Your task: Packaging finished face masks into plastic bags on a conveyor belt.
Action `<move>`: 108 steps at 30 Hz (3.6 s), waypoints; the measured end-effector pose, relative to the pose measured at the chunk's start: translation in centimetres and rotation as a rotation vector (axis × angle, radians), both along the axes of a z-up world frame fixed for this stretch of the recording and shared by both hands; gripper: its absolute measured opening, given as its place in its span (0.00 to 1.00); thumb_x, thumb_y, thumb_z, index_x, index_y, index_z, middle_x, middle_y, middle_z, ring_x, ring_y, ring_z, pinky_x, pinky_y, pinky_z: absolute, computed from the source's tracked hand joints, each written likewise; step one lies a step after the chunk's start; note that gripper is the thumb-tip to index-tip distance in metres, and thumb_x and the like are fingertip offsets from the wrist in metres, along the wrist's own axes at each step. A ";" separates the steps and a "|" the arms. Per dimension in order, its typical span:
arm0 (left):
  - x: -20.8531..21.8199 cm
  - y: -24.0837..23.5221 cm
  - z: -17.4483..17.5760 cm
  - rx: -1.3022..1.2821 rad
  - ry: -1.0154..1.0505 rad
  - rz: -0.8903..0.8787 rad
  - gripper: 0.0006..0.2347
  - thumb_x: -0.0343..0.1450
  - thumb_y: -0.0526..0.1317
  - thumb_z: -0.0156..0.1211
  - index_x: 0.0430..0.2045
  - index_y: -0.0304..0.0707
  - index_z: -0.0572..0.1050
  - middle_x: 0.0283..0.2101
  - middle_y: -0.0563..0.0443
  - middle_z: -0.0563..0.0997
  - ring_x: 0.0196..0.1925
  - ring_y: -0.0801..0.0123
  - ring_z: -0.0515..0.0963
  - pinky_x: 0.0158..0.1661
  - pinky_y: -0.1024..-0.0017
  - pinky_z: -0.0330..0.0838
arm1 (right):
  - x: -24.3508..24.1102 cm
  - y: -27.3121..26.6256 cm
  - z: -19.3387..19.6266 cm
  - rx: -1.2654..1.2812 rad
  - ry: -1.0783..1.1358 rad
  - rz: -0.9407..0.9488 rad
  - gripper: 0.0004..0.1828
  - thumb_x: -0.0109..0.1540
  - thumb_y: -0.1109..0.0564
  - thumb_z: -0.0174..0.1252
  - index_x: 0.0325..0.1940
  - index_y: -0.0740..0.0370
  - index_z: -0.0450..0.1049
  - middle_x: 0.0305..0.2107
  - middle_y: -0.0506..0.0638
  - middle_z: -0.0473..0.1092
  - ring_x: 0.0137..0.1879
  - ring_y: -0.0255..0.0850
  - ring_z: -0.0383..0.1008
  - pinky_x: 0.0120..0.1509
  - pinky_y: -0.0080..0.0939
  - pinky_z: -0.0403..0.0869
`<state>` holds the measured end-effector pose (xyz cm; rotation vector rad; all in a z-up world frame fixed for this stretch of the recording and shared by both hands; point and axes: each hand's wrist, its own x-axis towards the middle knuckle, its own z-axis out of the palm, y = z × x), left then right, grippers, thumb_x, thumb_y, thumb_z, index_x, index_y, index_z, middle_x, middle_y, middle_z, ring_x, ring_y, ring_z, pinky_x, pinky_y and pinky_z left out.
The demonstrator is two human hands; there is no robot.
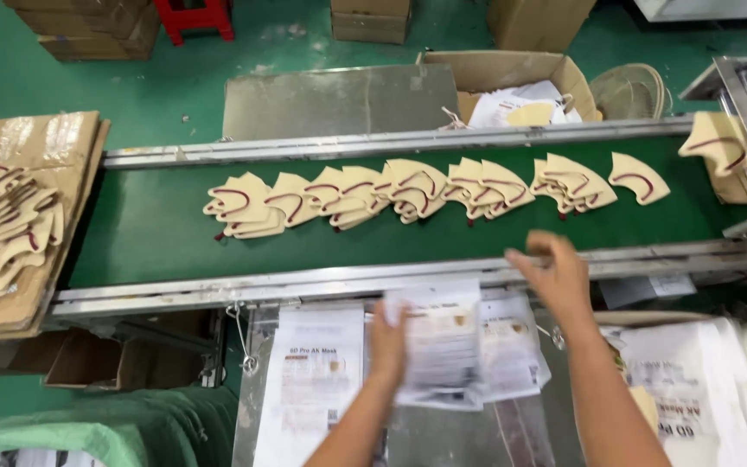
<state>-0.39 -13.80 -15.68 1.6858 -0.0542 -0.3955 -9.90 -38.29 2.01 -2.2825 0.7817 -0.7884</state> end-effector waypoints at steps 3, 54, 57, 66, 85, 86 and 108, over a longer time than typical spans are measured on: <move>-1.7 -1.8 5.3 0.106 0.132 -0.077 0.30 0.65 0.45 0.72 0.59 0.34 0.63 0.60 0.39 0.66 0.62 0.55 0.68 0.62 0.61 0.66 | 8.5 -6.0 -2.8 -0.417 0.073 0.035 0.46 0.50 0.36 0.75 0.58 0.74 0.71 0.54 0.66 0.71 0.60 0.59 0.69 0.64 0.54 0.68; 29.8 8.0 11.7 -0.038 0.107 -0.490 0.24 0.58 0.37 0.76 0.48 0.27 0.78 0.42 0.42 0.86 0.39 0.67 0.86 0.40 0.68 0.83 | 24.7 10.6 0.0 -0.213 -0.039 0.461 0.28 0.55 0.55 0.72 0.57 0.66 0.75 0.53 0.63 0.74 0.58 0.56 0.72 0.62 0.51 0.71; 27.0 6.3 14.8 -0.088 0.156 -0.463 0.26 0.60 0.36 0.76 0.52 0.34 0.75 0.46 0.44 0.84 0.43 0.68 0.84 0.44 0.70 0.80 | 23.8 4.6 -4.3 0.930 0.092 0.553 0.22 0.58 0.58 0.67 0.56 0.65 0.76 0.47 0.59 0.78 0.51 0.42 0.77 0.56 0.41 0.75; 24.9 2.8 14.1 -0.041 0.355 -0.363 0.26 0.62 0.42 0.72 0.55 0.36 0.72 0.46 0.46 0.84 0.43 0.65 0.85 0.40 0.66 0.81 | 17.9 -0.1 1.2 1.027 -0.504 0.686 0.22 0.63 0.60 0.61 0.62 0.61 0.70 0.49 0.50 0.75 0.52 0.37 0.78 0.57 0.37 0.77; 19.3 0.7 19.2 0.417 -0.746 -0.511 0.47 0.51 0.48 0.81 0.65 0.46 0.56 0.63 0.43 0.66 0.65 0.46 0.65 0.55 0.45 0.63 | 20.3 8.5 -0.7 0.088 -0.142 0.767 0.72 0.42 0.36 0.76 0.79 0.60 0.45 0.75 0.61 0.47 0.81 0.57 0.45 0.81 0.55 0.50; 18.9 1.2 19.8 0.524 -0.675 -0.588 0.49 0.48 0.47 0.82 0.65 0.49 0.56 0.61 0.46 0.66 0.64 0.48 0.65 0.54 0.45 0.62 | 20.4 8.4 -0.6 0.007 -0.141 0.773 0.68 0.44 0.36 0.75 0.78 0.59 0.48 0.73 0.60 0.52 0.80 0.57 0.48 0.82 0.56 0.50; 20.8 11.0 12.8 -0.011 -0.247 0.089 0.23 0.66 0.41 0.72 0.52 0.37 0.69 0.42 0.47 0.80 0.36 0.71 0.78 0.38 0.75 0.77 | 23.0 3.2 2.3 0.446 0.158 0.711 0.21 0.68 0.51 0.54 0.59 0.66 0.73 0.48 0.56 0.76 0.51 0.46 0.76 0.57 0.48 0.75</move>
